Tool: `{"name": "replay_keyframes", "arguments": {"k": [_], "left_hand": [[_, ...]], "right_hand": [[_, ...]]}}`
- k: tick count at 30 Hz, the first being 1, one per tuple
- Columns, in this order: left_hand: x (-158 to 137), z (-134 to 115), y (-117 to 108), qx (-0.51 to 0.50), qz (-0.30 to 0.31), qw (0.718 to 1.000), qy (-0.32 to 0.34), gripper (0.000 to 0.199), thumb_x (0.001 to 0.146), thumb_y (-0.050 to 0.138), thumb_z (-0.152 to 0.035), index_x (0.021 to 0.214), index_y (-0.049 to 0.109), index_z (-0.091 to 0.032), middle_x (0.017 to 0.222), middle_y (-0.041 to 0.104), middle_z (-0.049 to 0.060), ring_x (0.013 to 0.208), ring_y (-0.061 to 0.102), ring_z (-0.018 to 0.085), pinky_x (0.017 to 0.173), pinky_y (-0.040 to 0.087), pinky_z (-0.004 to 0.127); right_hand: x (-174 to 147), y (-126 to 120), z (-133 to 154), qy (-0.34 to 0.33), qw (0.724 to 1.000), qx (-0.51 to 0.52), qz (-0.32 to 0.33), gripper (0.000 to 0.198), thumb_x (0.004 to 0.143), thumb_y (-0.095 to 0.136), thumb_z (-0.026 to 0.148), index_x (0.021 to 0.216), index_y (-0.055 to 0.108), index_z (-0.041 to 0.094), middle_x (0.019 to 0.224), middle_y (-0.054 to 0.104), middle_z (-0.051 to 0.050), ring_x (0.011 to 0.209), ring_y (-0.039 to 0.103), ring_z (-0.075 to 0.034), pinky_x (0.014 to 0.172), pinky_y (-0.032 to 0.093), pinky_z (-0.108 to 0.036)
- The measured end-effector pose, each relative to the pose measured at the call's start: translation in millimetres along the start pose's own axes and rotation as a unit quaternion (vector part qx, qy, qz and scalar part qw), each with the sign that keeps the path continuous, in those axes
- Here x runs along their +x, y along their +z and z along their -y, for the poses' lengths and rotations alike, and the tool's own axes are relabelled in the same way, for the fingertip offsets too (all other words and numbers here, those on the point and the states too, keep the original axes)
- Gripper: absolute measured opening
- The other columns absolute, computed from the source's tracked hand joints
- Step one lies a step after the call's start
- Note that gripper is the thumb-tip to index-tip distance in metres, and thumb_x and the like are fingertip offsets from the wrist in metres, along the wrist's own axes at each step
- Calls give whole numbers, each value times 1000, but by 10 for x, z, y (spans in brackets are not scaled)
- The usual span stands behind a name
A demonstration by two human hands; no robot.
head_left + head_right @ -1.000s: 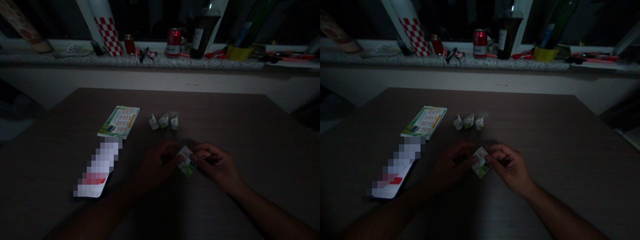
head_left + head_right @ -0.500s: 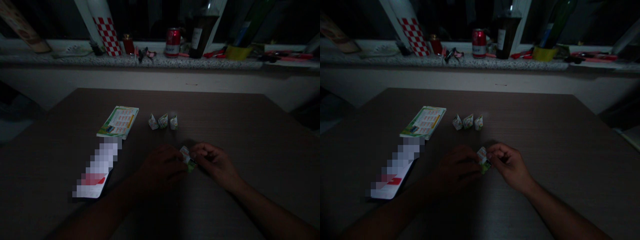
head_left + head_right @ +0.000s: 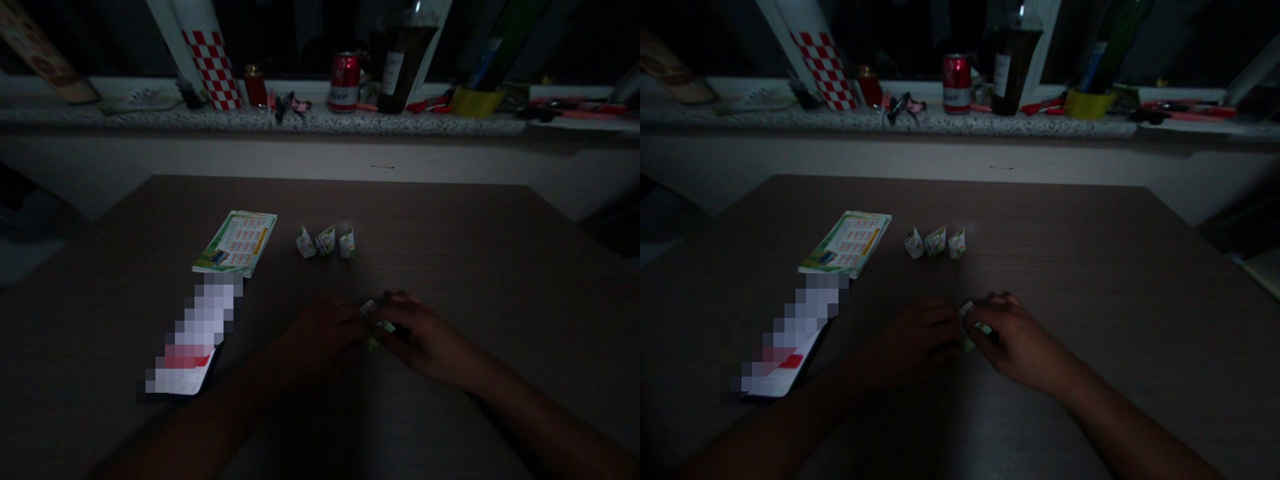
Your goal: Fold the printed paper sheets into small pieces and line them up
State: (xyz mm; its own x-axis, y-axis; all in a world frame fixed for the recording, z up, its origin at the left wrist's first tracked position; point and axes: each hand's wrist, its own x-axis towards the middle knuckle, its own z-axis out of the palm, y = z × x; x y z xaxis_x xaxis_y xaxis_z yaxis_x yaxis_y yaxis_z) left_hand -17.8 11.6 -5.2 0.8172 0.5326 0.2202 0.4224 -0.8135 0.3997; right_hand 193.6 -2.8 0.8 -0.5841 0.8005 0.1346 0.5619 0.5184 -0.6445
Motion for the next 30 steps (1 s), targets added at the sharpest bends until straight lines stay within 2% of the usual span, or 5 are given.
{"name": "replay_keyframes", "arguments": {"k": [5,10,15,22,30], "left_hand": [[-6,-21,-35,-21,-23,999,-22,26,83,63,-25,108,60,-19,117,59,8,110,53,23,95,42,38],[7,-2,-4,-17,-7,999,-42,26,85,61,-27,110,59,-18,121,58,8,111,52,24,97,43,39],[17,6,-14,-10,2,999,-50,25,86,60,-27,109,59,-17,114,60,8,108,54,24,96,43,41],[18,70,-26,-17,-17,998,-66,20,89,56,-24,107,62,-18,109,62,7,105,55,22,94,43,39],[16,93,-20,-27,-25,997,-71,18,91,55,-24,104,65,-18,104,64,6,100,55,20,92,42,37]], "right_hand": [[-40,-46,0,-9,999,-36,37,23,88,46,9,105,57,21,96,63,-6,93,55,-21,89,40,-39],[-80,-68,-37,-5,994,-107,30,53,78,55,8,129,49,21,119,55,-13,111,49,-29,95,39,-47],[-69,-114,-123,-15,993,-112,18,43,80,57,10,122,56,22,126,53,-11,118,47,-27,98,38,-45],[-6,-129,-185,-51,996,-75,6,20,86,59,17,104,65,23,109,64,-7,108,56,-24,93,41,-42],[-9,-97,-214,-44,997,-71,-5,19,86,64,21,104,67,24,107,66,-6,104,58,-23,91,41,-41]]}}
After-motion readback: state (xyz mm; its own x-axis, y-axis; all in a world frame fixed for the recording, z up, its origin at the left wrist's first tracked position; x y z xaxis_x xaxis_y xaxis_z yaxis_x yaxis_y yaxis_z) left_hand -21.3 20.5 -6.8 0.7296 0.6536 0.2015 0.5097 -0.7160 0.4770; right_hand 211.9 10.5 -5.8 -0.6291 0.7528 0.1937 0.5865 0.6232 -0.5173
